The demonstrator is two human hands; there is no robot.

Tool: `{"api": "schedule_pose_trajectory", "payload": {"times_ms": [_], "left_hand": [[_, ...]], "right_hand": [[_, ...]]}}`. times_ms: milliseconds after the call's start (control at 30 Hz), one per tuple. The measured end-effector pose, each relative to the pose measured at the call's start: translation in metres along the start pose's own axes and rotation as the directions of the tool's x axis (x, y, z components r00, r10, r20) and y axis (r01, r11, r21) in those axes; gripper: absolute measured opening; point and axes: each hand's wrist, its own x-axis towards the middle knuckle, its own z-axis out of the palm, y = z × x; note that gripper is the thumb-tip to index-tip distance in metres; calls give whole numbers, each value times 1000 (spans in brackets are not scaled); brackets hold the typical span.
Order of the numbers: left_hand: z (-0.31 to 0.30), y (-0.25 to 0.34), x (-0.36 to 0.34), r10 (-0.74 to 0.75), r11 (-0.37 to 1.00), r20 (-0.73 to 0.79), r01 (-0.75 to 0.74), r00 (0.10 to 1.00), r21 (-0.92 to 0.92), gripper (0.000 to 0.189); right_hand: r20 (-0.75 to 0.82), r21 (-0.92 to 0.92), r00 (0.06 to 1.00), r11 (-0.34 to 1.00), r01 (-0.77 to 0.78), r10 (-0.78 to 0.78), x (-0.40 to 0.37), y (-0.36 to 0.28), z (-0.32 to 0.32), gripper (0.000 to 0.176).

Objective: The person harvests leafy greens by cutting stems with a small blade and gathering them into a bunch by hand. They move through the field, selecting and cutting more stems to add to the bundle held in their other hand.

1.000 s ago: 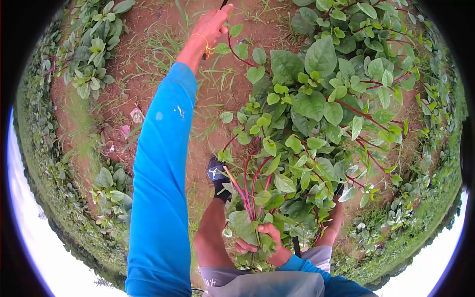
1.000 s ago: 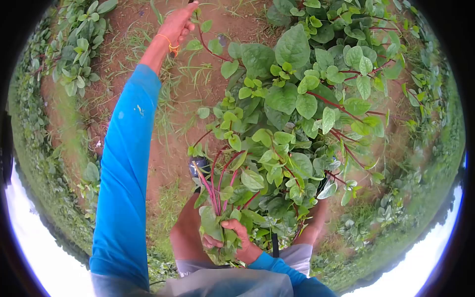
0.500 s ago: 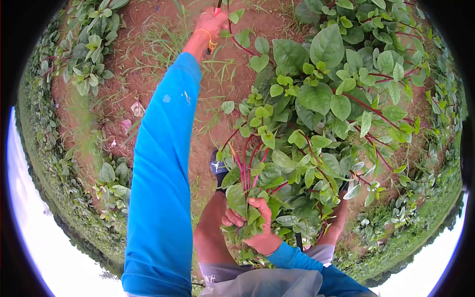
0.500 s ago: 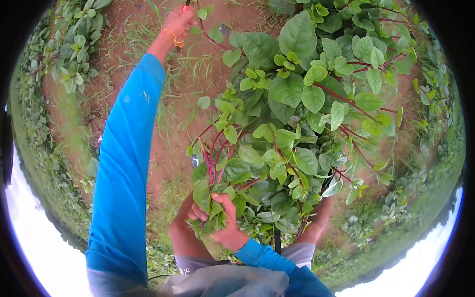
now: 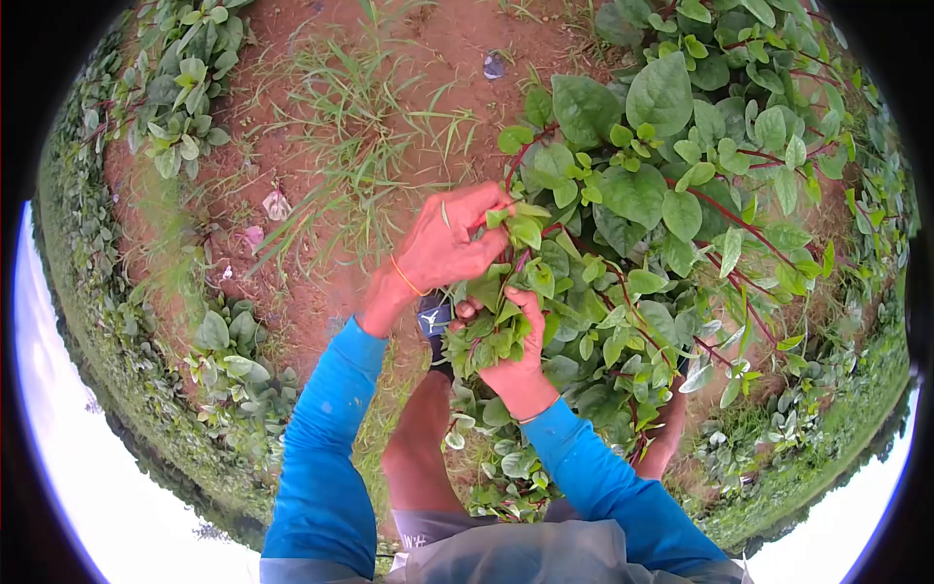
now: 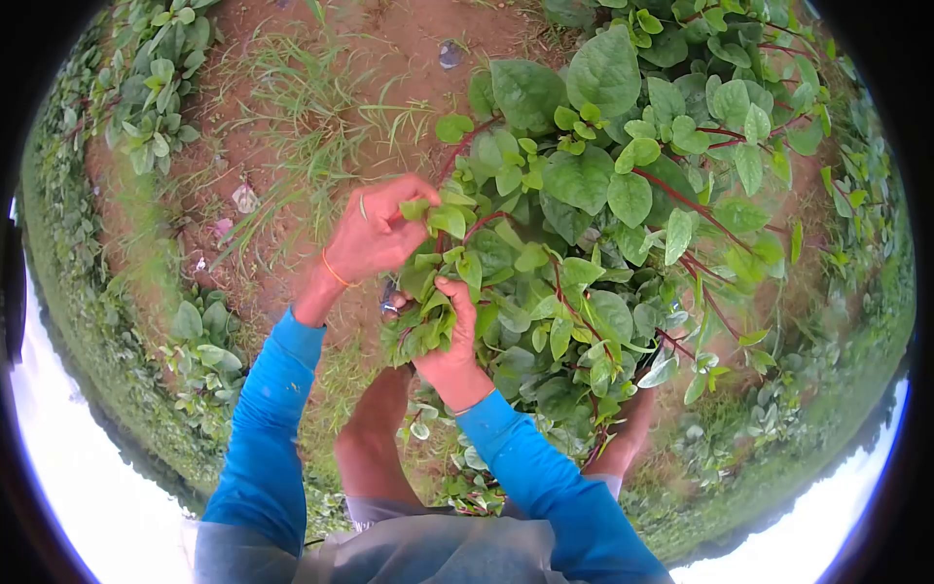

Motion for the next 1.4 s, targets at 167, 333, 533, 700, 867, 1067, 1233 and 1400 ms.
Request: {"api": "schedule_pose_trajectory", "payload": {"times_ms": [167,333,533,700,867,1067,1233,1400], "left_hand": [[17,-14,-64,137,986,-57,-131,989,101,18],[8,-11,-94,114,976,39,-119,993,184,28],[7,0,-102,56,981,206,-92,977,169,24],[-17,-31,-44,-157,982,139,140,978,124,15],[23,-83,43,-92,929,186,17,978,370,27],[54,-121,94,-154,822,360,-83,920,563,40],[14,-135,68,-339,725,306,40,890,688,45],[-5,-32,66,-287,958,47,287,957,4,32]], "right_hand": [[49,-70,991,989,130,-127,33,10,-57,48],[89,-51,996,999,18,-14,23,1,-42,35],[-114,-113,979,977,-180,167,16,-11,-56,37],[34,-55,989,989,-140,141,8,-11,-42,29],[0,-166,995,981,-101,102,2,-12,-37,25],[79,30,990,993,-116,114,-7,-26,-37,24],[146,-123,971,977,-174,192,-55,-31,-3,26],[80,-192,936,926,-324,344,-160,-23,-5,35]]}}
